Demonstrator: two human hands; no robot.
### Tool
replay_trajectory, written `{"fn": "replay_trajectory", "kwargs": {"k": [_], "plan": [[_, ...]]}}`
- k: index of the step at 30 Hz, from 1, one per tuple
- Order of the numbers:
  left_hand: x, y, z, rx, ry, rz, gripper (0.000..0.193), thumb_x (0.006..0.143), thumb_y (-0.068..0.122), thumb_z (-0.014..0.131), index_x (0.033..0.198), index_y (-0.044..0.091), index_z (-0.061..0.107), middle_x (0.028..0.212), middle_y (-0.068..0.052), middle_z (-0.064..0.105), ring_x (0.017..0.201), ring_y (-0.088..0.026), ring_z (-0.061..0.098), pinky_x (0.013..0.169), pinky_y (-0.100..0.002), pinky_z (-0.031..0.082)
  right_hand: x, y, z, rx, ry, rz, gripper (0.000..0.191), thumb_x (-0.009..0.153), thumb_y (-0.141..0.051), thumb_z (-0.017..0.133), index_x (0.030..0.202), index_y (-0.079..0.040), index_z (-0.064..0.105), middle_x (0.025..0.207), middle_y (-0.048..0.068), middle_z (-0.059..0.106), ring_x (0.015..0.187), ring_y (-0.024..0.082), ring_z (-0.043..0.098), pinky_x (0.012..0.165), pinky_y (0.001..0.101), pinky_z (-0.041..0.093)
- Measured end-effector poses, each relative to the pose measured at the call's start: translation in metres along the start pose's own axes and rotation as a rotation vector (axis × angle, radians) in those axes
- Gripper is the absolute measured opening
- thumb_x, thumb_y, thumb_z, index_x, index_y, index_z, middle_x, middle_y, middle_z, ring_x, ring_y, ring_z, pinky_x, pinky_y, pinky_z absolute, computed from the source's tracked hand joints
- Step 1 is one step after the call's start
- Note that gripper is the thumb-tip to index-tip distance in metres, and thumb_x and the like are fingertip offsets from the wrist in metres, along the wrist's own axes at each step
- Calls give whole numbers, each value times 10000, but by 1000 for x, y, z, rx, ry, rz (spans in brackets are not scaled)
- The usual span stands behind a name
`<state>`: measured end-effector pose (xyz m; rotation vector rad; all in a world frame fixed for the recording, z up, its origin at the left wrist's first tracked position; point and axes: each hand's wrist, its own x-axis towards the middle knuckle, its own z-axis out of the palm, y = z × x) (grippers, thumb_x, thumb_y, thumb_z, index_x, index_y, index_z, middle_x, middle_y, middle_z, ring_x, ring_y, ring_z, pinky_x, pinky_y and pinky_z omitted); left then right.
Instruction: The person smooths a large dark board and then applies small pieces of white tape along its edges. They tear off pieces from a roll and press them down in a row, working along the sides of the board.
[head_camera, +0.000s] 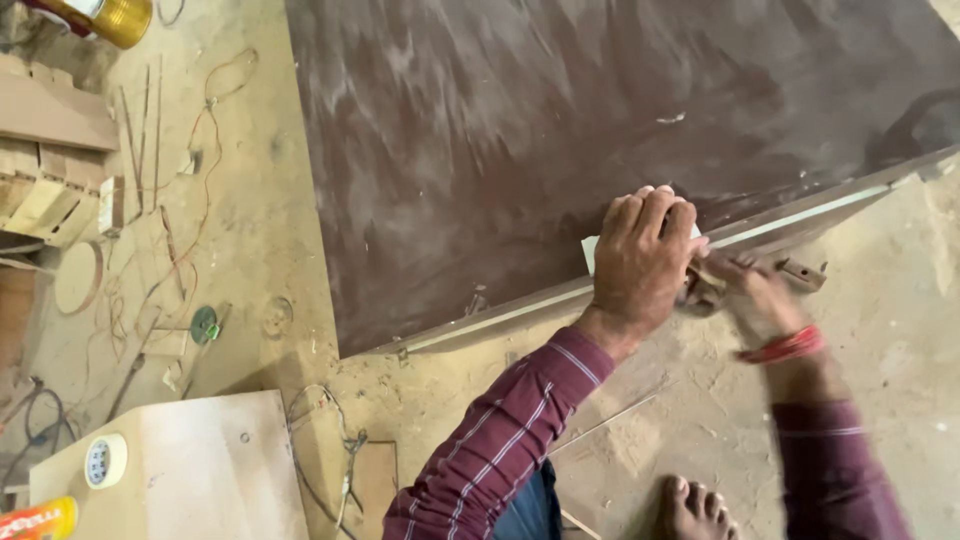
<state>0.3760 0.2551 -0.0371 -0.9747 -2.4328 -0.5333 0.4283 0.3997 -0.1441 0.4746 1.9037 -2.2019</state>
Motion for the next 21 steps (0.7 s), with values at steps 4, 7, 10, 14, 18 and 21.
{"fn": "replay_trajectory", "kwargs": {"k": [4,7,10,14,18,21], "plan": [[6,1,-5,-60,-13,-12,456,824,274,835,1144,38,611,1244,-127,604,1258,-324,574,1130,-472,452,1,69,78,227,-26,64,338,1060,-285,606,1051,17,758,813,74,673,729,140,563,672,308,446],[2,-4,-9,147,4,66,606,810,160,837,1342,15,583,1367,-151,576,1301,-333,547,1138,-484,417,-23,86,66,215,52,-112,331,1073,-276,607,1067,28,736,848,77,685,765,147,585,718,306,470],[-5,-5,-17,-305,-106,-35,744,791,214,818,1433,39,486,1488,-178,522,1388,-351,519,1175,-454,443,-57,67,11,174,71,-338,280,1076,-241,578,1087,15,692,891,54,685,801,130,597,756,292,489],[-15,11,-26,-579,-181,-37,581,975,249,809,1434,21,535,1473,-182,512,1381,-340,527,1155,-441,463,-107,9,-18,14,82,-535,268,1140,-219,519,1048,6,634,935,37,665,845,114,593,780,273,493],[-22,39,-21,-648,-141,18,342,894,303,820,1133,87,706,1191,-66,699,1198,-245,628,1060,-384,530,-114,-27,-15,-108,106,-647,256,1113,-234,514,1069,-3,618,878,21,641,759,101,626,671,258,511],[-22,52,-16,-696,-144,-56,110,976,229,733,1013,128,757,1051,-7,748,1063,-173,669,962,-355,579,-106,-31,-15,-93,114,-664,219,1124,-197,554,1045,-9,633,874,20,656,771,105,637,675,267,534]]}}
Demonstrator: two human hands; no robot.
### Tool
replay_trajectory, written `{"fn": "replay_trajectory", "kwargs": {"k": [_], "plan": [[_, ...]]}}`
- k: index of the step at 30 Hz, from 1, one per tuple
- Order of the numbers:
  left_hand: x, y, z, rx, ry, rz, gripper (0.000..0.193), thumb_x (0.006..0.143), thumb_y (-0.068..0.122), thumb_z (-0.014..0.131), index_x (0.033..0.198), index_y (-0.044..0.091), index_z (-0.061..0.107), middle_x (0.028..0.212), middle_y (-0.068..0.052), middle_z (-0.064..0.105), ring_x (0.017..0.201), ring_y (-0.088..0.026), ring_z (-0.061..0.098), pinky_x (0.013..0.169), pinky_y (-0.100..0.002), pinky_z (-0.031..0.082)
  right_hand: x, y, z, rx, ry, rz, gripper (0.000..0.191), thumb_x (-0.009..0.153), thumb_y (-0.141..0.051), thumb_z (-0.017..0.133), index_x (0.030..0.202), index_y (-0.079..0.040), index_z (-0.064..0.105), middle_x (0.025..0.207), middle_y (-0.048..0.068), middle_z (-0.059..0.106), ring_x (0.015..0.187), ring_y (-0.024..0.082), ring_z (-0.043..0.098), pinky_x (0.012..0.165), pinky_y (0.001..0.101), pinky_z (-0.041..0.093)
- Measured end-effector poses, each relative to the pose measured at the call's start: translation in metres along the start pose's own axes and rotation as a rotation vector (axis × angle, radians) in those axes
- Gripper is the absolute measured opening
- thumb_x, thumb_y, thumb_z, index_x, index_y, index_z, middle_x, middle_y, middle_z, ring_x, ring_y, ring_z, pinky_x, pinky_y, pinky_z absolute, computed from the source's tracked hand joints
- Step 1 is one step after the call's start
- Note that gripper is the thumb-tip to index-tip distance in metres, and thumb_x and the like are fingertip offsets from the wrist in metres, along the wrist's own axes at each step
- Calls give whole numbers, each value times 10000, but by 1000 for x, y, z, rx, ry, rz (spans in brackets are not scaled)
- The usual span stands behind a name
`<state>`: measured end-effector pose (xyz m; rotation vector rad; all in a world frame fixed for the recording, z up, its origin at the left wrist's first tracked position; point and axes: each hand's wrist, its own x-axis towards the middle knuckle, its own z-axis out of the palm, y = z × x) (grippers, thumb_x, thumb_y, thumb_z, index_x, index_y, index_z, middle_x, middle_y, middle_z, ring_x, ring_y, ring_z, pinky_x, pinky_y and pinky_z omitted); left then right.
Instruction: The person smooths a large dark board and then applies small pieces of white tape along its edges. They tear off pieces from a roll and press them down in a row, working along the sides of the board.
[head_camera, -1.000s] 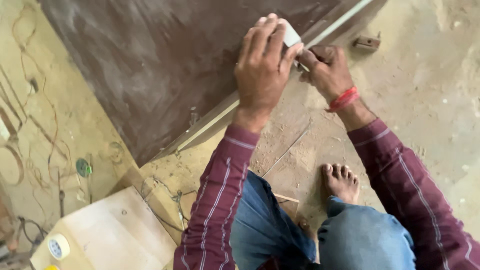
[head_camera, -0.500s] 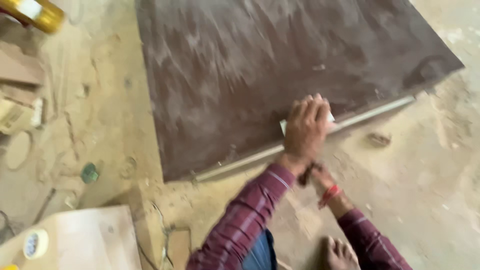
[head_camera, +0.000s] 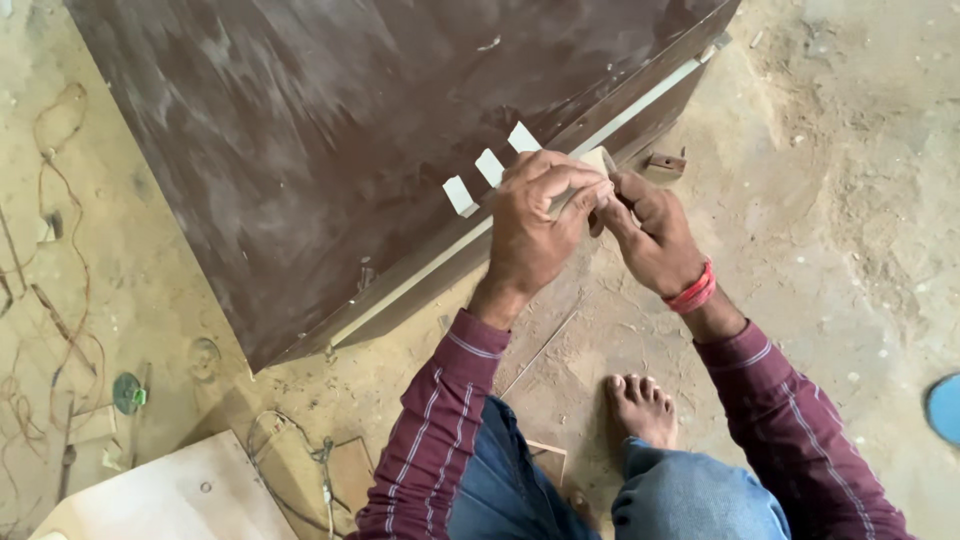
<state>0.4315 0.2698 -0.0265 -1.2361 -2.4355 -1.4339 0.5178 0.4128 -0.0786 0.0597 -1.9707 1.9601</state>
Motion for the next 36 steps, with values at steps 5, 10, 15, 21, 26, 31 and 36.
{"fn": "replay_trajectory", "kwargs": {"k": [5,10,15,21,26,31,36], "plan": [[33,-11,6,159,85,76,63,1023,168,682,1014,112,708,1046,-19,707,968,-171,653,882,-349,539,11,9,2,-59,134,97,171,1064,-148,604,1072,-4,697,811,18,684,690,82,640,588,259,527],[62,-36,7,277,134,-63,83,953,219,754,960,136,759,971,-3,716,942,-208,653,863,-374,513,50,7,3,-284,178,359,372,1093,-250,643,828,4,706,635,46,625,530,105,564,466,279,416],[71,-49,3,530,357,0,343,807,380,828,1001,118,723,1053,-52,645,1013,-286,607,867,-475,457,65,20,2,-326,157,416,422,1059,-348,655,793,-23,699,610,42,620,493,107,552,426,276,413],[77,-60,4,509,170,-128,353,947,397,769,1110,97,682,1126,-60,671,1080,-237,666,1150,-513,451,27,62,0,-207,226,392,398,1080,-330,641,820,-28,665,653,55,641,525,88,592,444,272,478],[38,-65,24,660,100,175,475,959,332,745,1314,32,644,1373,-139,628,1289,-322,595,1110,-426,514,43,86,5,-12,202,286,327,1082,-289,637,900,-28,715,768,41,676,641,79,602,541,259,498],[32,-75,39,798,150,159,463,968,336,797,1297,52,639,1347,-111,624,1291,-295,581,1143,-420,502,66,74,-9,-233,75,691,276,1020,-341,634,995,-96,758,707,30,699,534,120,558,468,297,432],[39,-86,46,878,35,98,556,930,415,806,1292,61,577,1333,-128,585,1269,-316,539,1127,-474,447,58,101,-29,-55,-24,800,293,1056,-344,634,1003,-76,740,771,59,666,637,136,571,602,291,476]]}}
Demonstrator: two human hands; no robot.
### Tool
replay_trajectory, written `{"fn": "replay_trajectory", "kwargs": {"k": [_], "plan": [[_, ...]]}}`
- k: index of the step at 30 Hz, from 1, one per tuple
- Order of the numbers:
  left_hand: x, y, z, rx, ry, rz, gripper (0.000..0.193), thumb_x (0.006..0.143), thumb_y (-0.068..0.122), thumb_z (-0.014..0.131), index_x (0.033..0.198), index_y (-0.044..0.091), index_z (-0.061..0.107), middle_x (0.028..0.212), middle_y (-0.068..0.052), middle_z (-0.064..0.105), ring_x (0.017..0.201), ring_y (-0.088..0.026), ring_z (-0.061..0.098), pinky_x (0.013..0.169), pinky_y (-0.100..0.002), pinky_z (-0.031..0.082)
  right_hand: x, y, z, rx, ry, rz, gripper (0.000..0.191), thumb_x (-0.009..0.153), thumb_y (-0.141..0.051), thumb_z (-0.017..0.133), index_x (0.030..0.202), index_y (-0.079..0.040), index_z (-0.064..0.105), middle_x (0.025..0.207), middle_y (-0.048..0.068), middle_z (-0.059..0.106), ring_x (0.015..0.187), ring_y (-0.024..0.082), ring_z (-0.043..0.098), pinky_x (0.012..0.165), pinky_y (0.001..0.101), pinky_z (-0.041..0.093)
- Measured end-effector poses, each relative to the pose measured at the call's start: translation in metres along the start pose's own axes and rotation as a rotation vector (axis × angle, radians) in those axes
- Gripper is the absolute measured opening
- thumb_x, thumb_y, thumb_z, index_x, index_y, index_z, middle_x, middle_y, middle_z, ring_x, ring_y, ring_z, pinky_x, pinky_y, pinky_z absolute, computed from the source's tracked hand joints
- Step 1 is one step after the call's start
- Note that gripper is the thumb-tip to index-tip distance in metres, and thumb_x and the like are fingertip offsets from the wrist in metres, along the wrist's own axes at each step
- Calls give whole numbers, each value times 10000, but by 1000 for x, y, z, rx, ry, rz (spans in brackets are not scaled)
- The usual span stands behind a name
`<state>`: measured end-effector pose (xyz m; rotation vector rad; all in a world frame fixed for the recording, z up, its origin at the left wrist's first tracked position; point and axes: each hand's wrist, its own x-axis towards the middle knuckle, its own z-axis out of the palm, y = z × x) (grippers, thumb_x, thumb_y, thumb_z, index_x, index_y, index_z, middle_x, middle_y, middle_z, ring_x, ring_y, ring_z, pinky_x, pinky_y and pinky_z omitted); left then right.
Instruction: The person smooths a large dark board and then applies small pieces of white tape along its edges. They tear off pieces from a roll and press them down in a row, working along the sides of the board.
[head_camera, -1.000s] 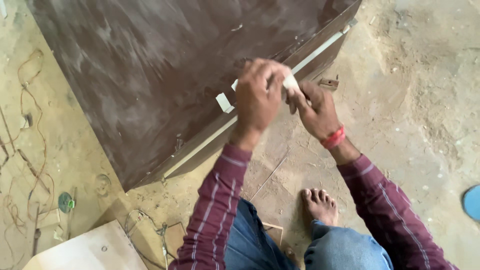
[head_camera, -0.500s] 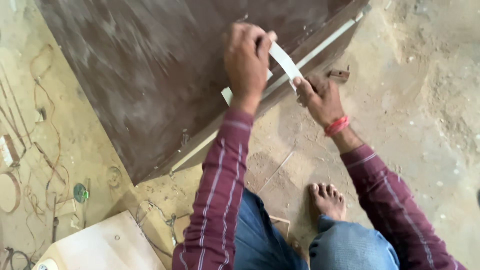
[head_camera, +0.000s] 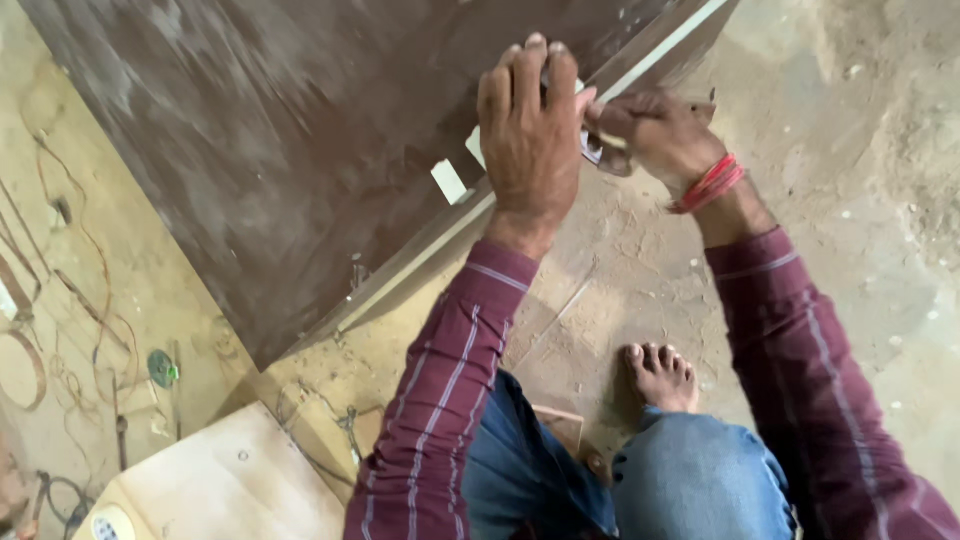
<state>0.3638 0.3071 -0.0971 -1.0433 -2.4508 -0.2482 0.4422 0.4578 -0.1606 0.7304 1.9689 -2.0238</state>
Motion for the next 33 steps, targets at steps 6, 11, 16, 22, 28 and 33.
{"fn": "replay_trajectory", "kwargs": {"k": [6,11,16,22,28,33], "plan": [[9,6,-15,84,-18,37,696,868,468,818,1341,53,522,1379,-141,537,1295,-339,523,1152,-495,420,17,60,82,253,-51,55,243,991,-227,639,1109,-15,631,873,69,701,725,174,614,636,362,516],[24,3,-67,-510,-39,-22,977,737,519,882,1409,-45,453,1299,-164,548,1220,-359,520,1057,-498,437,-56,45,38,141,57,-329,271,1076,-278,558,1051,-49,701,843,-3,679,766,92,591,690,271,474],[-7,22,-90,-748,-3,-47,514,947,368,813,1300,47,622,1315,-129,600,1248,-291,580,1044,-415,511,-119,-6,-7,-13,123,-648,255,1133,-217,555,979,-30,633,873,10,640,807,94,564,743,282,460],[-23,56,-61,-821,17,-123,111,976,235,688,988,133,731,1015,-18,727,977,-184,673,890,-362,572,-121,-31,-6,-53,155,-669,240,1090,-198,526,1006,-7,645,838,20,653,744,82,621,665,246,508],[33,37,-46,-678,168,-137,58,998,183,714,947,158,705,932,6,716,889,-161,672,972,-396,523,-80,-37,-11,79,294,-539,308,1076,-215,642,872,-4,736,673,18,636,584,70,559,513,252,423],[59,22,-20,-553,131,-268,149,867,269,799,835,137,737,880,-16,712,894,-239,639,847,-428,484,-47,-63,-20,-148,389,-544,392,1049,-252,705,734,-18,707,578,14,610,493,59,557,433,262,428]]}}
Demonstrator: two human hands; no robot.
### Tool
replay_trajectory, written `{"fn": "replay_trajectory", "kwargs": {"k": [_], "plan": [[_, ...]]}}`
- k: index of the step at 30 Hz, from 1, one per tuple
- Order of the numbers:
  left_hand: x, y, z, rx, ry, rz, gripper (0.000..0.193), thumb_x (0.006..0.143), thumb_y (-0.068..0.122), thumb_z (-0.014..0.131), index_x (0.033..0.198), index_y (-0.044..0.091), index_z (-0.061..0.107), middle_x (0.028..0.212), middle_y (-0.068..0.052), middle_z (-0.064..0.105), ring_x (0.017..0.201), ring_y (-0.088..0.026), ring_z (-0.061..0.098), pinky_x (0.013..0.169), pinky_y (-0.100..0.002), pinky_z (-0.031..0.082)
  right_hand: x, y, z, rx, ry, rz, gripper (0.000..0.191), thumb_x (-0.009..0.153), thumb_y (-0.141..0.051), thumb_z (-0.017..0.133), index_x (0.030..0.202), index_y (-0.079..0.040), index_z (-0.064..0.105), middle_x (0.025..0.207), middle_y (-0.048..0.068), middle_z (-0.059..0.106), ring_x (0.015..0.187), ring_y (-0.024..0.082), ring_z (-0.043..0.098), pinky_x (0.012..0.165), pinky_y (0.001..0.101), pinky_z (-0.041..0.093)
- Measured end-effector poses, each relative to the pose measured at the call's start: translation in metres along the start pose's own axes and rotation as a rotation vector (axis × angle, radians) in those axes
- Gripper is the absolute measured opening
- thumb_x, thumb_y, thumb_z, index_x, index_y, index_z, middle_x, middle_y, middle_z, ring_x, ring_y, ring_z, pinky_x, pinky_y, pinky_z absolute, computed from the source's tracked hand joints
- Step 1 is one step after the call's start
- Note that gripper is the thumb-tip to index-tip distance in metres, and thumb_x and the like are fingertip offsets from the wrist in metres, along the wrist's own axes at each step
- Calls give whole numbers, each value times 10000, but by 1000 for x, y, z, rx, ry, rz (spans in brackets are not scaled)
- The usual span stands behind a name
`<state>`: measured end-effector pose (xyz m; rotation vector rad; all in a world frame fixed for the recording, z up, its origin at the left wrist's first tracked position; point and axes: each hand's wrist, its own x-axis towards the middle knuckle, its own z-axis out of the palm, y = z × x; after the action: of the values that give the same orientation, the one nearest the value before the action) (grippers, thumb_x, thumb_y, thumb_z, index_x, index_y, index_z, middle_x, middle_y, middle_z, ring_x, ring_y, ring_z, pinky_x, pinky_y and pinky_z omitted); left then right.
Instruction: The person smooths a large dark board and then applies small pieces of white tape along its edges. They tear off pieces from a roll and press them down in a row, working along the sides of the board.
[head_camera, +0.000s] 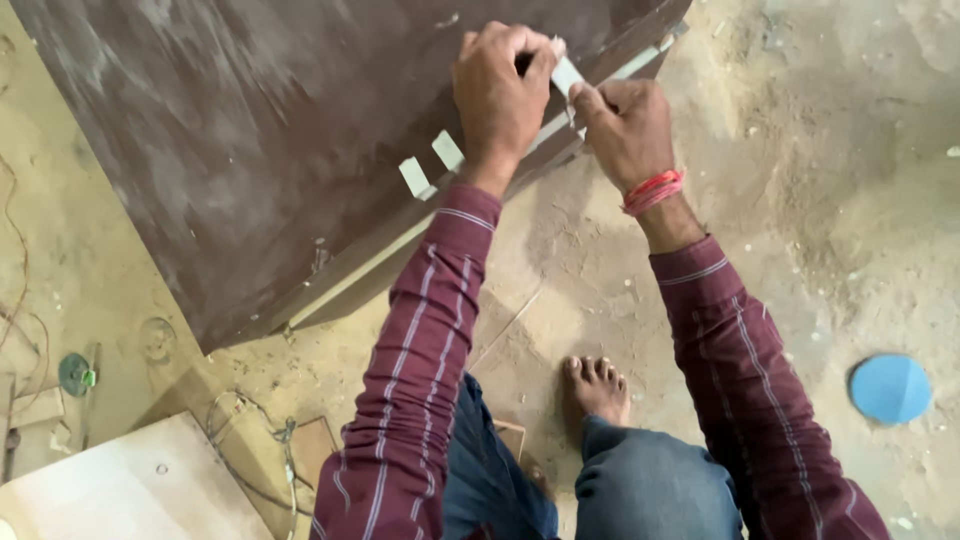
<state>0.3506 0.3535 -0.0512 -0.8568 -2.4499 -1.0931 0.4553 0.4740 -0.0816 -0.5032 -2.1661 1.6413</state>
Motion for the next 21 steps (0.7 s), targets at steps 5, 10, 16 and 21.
{"fn": "replay_trajectory", "kwargs": {"k": [5,10,16,21], "plan": [[6,-12,8,310,273,21,522,755,471,824,967,21,667,1074,-158,634,1054,-343,587,831,-485,427,2,7,0,49,-79,78,391,1054,-280,695,741,-47,686,610,0,634,522,55,593,440,252,443],[28,-21,9,280,70,-62,324,919,434,752,966,117,706,1071,-52,678,1117,-316,618,943,-491,487,-12,40,13,296,-48,145,331,1061,-265,674,807,-53,685,665,-12,622,562,71,592,481,244,442],[-25,-19,10,361,-20,371,558,966,414,688,1320,-8,593,1356,-169,590,1258,-347,564,1107,-457,463,9,64,32,187,-19,125,358,1057,-191,623,760,-1,686,634,-9,620,549,66,595,489,251,481],[-32,-16,23,486,-64,278,566,991,396,741,1362,9,562,1409,-167,561,1337,-339,531,1176,-475,427,13,59,23,234,-98,188,308,1079,-213,621,865,-15,718,680,-12,612,574,61,544,491,262,418]]}}
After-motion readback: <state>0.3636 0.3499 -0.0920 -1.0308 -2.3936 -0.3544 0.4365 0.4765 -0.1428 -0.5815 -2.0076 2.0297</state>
